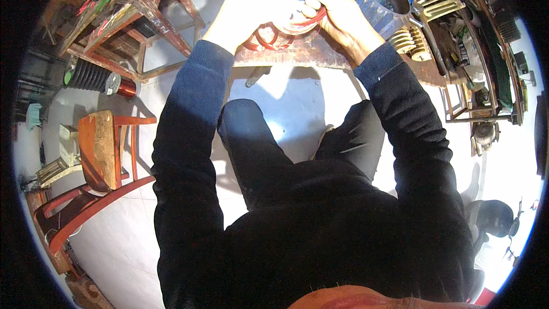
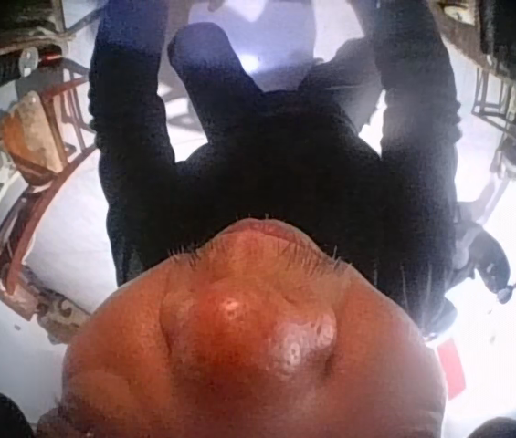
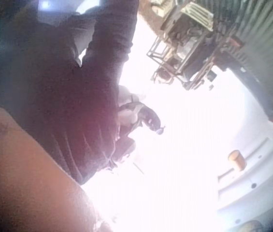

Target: The person winds red insulated wire around a white plastic spool held in a bench vise. They use pliers to cut the wire and continue winding until the spool is full, then remove the finished coil.

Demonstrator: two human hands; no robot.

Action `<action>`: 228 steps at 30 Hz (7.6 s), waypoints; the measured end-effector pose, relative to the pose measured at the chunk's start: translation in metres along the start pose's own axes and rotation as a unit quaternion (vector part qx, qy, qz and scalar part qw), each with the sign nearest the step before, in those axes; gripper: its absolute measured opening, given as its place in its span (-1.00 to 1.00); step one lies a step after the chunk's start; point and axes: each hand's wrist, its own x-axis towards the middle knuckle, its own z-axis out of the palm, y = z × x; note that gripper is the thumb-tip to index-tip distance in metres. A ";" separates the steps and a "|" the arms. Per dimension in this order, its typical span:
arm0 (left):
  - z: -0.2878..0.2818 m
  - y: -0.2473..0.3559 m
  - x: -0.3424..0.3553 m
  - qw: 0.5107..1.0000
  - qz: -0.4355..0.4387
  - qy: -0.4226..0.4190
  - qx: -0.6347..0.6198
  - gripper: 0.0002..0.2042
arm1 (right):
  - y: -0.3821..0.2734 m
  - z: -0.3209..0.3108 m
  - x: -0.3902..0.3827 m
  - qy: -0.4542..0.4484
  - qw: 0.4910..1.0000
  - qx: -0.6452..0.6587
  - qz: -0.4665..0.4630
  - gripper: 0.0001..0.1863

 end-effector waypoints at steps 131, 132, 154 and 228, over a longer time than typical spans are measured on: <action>0.017 0.041 -0.001 0.986 -0.070 -0.035 -0.150 -0.65 | -0.095 0.048 0.000 -0.092 0.634 -0.747 -0.179 -0.55; 0.016 0.041 -0.001 0.986 -0.069 -0.040 -0.146 -0.65 | -0.092 0.045 0.004 -0.167 0.710 -0.654 -0.200 -0.56; -0.042 0.030 0.028 0.996 -0.035 -0.060 0.057 -0.64 | -0.039 0.024 0.060 -0.119 0.766 -0.614 -0.148 -0.63; -0.033 -0.064 0.026 0.929 -0.007 -0.200 0.312 -0.65 | 0.067 0.016 0.039 -0.043 0.726 -0.681 -0.084 -0.61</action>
